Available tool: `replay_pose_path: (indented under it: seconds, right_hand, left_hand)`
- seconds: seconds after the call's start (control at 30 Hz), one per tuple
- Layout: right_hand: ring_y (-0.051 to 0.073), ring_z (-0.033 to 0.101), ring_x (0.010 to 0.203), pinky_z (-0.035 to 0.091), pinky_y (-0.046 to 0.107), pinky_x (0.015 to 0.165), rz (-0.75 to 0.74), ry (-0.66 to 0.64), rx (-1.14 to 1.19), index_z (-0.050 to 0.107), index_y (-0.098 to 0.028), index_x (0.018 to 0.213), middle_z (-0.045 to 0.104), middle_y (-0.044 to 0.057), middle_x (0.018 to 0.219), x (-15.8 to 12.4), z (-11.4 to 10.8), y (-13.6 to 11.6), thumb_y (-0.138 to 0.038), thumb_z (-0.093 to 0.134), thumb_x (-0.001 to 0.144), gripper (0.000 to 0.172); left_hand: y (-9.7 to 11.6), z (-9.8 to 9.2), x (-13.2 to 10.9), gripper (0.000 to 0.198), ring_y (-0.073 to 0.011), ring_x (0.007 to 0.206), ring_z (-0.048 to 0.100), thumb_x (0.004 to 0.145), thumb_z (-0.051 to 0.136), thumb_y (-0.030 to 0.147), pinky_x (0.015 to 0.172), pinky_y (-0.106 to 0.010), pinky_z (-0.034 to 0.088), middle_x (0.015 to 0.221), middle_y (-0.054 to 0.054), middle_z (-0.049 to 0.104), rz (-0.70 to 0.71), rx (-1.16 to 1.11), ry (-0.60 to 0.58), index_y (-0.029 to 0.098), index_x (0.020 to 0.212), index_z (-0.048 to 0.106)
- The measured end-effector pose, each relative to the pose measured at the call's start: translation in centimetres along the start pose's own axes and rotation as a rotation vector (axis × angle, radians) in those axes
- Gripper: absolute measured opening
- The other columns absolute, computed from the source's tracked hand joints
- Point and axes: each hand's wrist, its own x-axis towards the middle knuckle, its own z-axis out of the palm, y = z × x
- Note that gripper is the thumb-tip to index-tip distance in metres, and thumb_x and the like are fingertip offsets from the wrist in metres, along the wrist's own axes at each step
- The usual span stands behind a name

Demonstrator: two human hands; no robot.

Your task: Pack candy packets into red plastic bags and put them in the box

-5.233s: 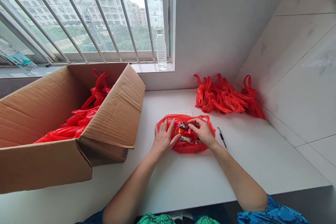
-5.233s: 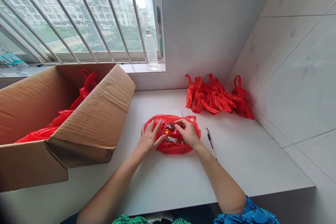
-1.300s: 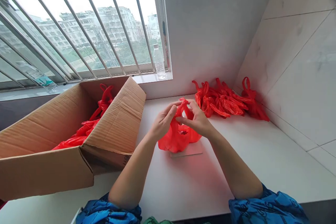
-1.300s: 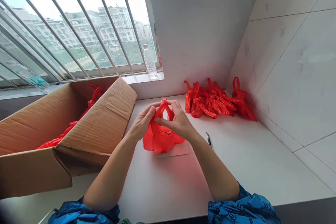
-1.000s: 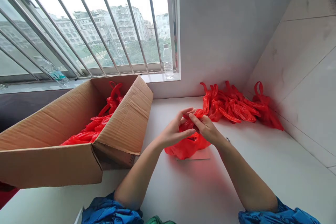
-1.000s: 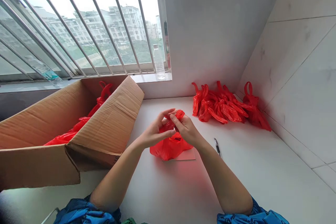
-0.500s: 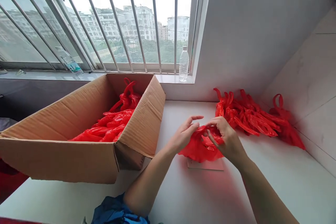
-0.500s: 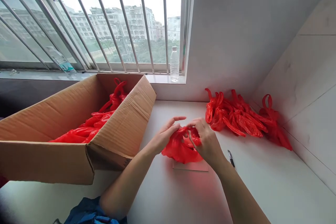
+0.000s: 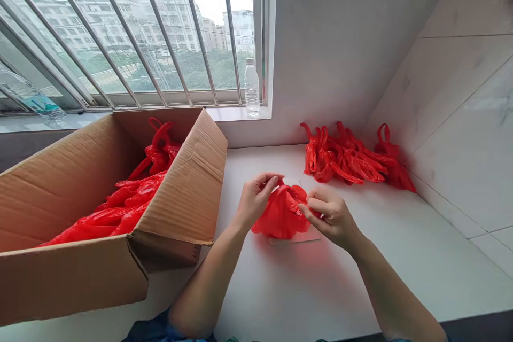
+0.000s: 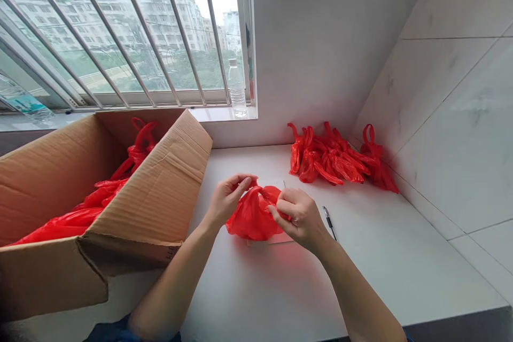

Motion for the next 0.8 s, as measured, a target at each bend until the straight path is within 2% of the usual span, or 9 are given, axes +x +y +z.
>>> replay_pose_path:
  seconds: [0.13, 0.23, 0.3, 0.4, 0.47, 0.53, 0.6, 0.7, 0.8]
  right_hand:
    - [0.014, 0.038, 0.061, 0.033, 0.029, 0.053, 0.215, -0.253, 0.282, 0.039, -0.021, 0.056, 0.041, 0.0, 0.068, -4.5, -0.8, 0.4, -0.036, 0.046, 0.099, 0.047]
    - [0.014, 0.044, 0.061, 0.035, 0.027, 0.049, 0.362, -0.38, 0.389, 0.047, -0.021, 0.057, 0.045, 0.001, 0.07, -6.9, -1.8, 1.2, -0.044, 0.047, 0.099, 0.048]
    - [0.016, 0.053, 0.067, 0.045, 0.028, 0.056, 0.385, -0.448, 0.449, 0.059, -0.022, 0.067, 0.053, 0.001, 0.076, -7.7, -2.6, 2.0, -0.048, 0.05, 0.097, 0.041]
    - [0.021, 0.065, 0.089, 0.055, 0.035, 0.08, 0.398, -0.398, 0.401, 0.066, -0.027, 0.103, 0.065, 0.004, 0.101, -8.3, -3.2, 3.7, -0.05, 0.055, 0.094, 0.027]
    - [0.026, 0.064, 0.107, 0.055, 0.043, 0.088, 0.417, -0.248, 0.158, 0.059, -0.031, 0.125, 0.062, 0.008, 0.124, -8.6, -2.8, 4.8, -0.048, 0.055, 0.094, 0.035]
    - [0.032, 0.055, 0.126, 0.051, 0.051, 0.097, 0.332, -0.159, -0.106, 0.046, -0.032, 0.142, 0.049, 0.012, 0.145, -8.5, -1.6, 5.6, -0.045, 0.059, 0.092, 0.053]
    - [0.036, 0.037, 0.143, 0.038, 0.059, 0.11, 0.135, -0.195, -0.228, 0.026, -0.03, 0.155, 0.031, 0.015, 0.159, -7.8, 0.1, 5.7, -0.045, 0.063, 0.088, 0.078]
    - [0.035, 0.017, 0.152, 0.018, 0.063, 0.119, -0.092, -0.275, -0.225, 0.001, -0.024, 0.16, 0.016, 0.017, 0.165, -5.3, 2.9, 5.4, -0.052, 0.065, 0.085, 0.103]
    - [0.032, 0.014, 0.153, 0.014, 0.06, 0.121, -0.136, -0.3, -0.159, -0.004, -0.019, 0.16, 0.017, 0.018, 0.165, -2.3, 5.3, 5.6, -0.062, 0.061, 0.085, 0.107]
  left_hand:
    - [-2.4, -0.6, 1.1, 0.029, -0.0185, 0.091, 0.066, 0.095, 0.053, 0.04, 0.083, -0.029, 0.05, 0.1, -0.006, 0.073, 0.12, 0.281, 0.211, 0.02, 0.099, 0.074]
    - [-3.7, -0.6, 1.5, 0.031, -0.0187, 0.093, 0.067, 0.096, 0.051, 0.041, 0.086, -0.03, 0.051, 0.101, -0.007, 0.073, 0.086, 0.325, 0.239, 0.02, 0.098, 0.073]
    - [-4.0, -0.4, 1.2, 0.032, -0.0191, 0.097, 0.067, 0.097, 0.05, 0.042, 0.089, -0.032, 0.051, 0.104, -0.007, 0.072, 0.068, 0.314, 0.214, 0.02, 0.106, 0.071]
    - [-3.9, -0.7, -0.5, 0.051, -0.0216, 0.111, 0.064, 0.097, 0.05, 0.045, 0.097, -0.039, 0.049, 0.121, -0.01, 0.068, 0.025, 0.315, 0.134, 0.023, 0.142, 0.047]
    - [-3.8, -1.1, -2.1, 0.065, -0.0246, 0.124, 0.058, 0.097, 0.048, 0.049, 0.104, -0.044, 0.045, 0.134, -0.014, 0.061, -0.028, 0.394, 0.077, 0.023, 0.153, 0.028]
    - [-3.6, -1.3, -3.8, 0.063, -0.0278, 0.133, 0.05, 0.098, 0.044, 0.052, 0.109, -0.048, 0.04, 0.143, -0.015, 0.053, -0.067, 0.539, -0.014, 0.023, 0.153, 0.03]
    - [-3.6, -1.0, -4.9, 0.06, -0.0303, 0.138, 0.044, 0.097, 0.044, 0.054, 0.113, -0.051, 0.035, 0.148, -0.016, 0.047, -0.048, 0.684, -0.148, 0.023, 0.149, 0.039]
    - [-4.1, 0.4, -5.3, 0.057, -0.0315, 0.142, 0.039, 0.095, 0.05, 0.054, 0.117, -0.055, 0.027, 0.153, -0.014, 0.042, 0.079, 0.84, -0.284, 0.026, 0.145, 0.044]
    - [-5.5, 1.9, -4.5, 0.051, -0.0308, 0.147, 0.031, 0.097, 0.049, 0.048, 0.121, -0.057, 0.018, 0.156, -0.015, 0.039, 0.183, 0.987, -0.278, 0.024, 0.142, 0.046]
